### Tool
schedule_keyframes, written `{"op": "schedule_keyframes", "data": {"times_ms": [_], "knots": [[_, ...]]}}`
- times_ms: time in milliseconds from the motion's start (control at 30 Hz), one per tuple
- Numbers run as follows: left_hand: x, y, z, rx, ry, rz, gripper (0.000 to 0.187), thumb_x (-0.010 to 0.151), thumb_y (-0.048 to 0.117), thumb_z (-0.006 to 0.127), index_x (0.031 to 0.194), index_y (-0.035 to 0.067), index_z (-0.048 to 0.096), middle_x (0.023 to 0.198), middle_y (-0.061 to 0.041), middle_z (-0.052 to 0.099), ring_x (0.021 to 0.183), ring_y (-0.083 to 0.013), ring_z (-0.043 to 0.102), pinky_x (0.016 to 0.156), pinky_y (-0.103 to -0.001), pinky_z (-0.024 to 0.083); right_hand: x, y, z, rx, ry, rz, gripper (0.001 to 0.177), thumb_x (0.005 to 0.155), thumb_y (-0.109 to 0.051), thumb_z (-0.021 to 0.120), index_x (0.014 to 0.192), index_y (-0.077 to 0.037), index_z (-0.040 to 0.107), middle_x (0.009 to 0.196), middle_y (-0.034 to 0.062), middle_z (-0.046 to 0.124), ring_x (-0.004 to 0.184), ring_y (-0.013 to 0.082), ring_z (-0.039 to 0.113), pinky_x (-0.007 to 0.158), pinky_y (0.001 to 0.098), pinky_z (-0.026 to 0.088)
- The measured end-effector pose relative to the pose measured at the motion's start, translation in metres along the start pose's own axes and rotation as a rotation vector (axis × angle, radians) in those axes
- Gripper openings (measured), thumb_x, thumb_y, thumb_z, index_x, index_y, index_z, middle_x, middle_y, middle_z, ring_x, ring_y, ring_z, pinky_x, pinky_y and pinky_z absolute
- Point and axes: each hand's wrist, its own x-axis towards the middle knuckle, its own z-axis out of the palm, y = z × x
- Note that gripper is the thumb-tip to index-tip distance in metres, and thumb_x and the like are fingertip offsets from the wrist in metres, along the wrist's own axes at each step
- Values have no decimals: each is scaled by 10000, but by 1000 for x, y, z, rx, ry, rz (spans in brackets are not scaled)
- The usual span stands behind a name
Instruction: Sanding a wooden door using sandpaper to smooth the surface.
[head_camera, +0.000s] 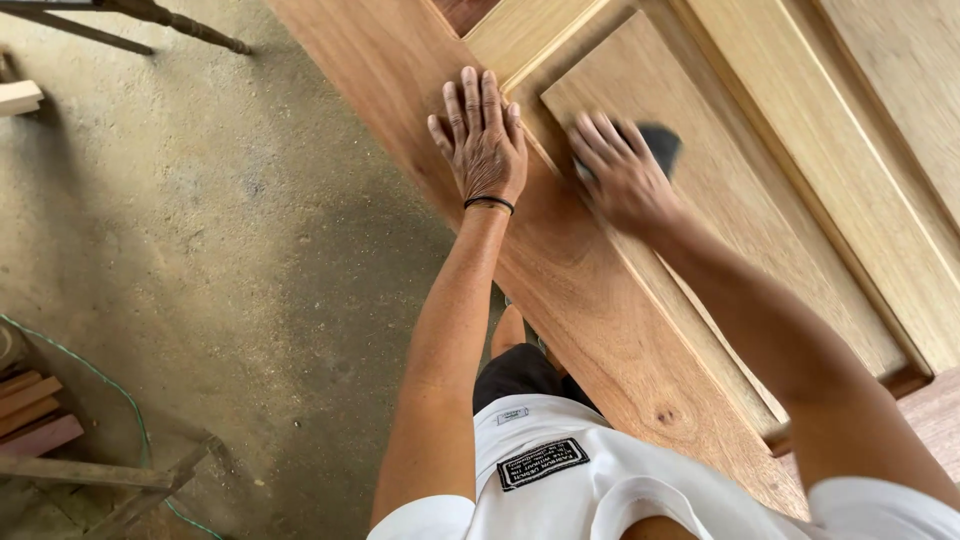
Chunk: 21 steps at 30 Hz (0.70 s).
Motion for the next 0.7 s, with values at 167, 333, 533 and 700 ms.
{"op": "schedule_keyframes", "data": {"times_ms": [167,333,533,700], "knots": [[-2,-3,5,-6,-8,-2,410,881,378,388,1255,212,376,1340,25,302,1263,-206,302,1023,-478,229,29,-10,-7,69,-57,4,428,911,-261,285,1284,-56,319,1354,127,269,1277,301,132,1036,426,17],[-3,-2,3,-26,-68,-17,417,900,382,372,1281,217,339,1361,18,258,1287,-207,232,1049,-483,181,-102,-37,3,126,50,85,423,902,-266,322,1275,-68,352,1288,119,391,1271,311,208,1022,474,102],[-1,0,4,-36,-29,-41,404,881,383,377,1253,225,377,1341,29,303,1269,-195,289,1045,-479,209,-67,-43,5,232,20,309,464,887,-231,345,1316,-84,245,1324,219,225,1284,340,62,997,506,-38],[0,-3,1,-61,-24,-39,411,874,372,384,1252,210,380,1343,17,306,1271,-208,289,1043,-483,202,50,-40,5,268,80,207,423,878,-111,287,1285,-8,234,1276,195,389,1251,280,-46,954,547,-61]]}}
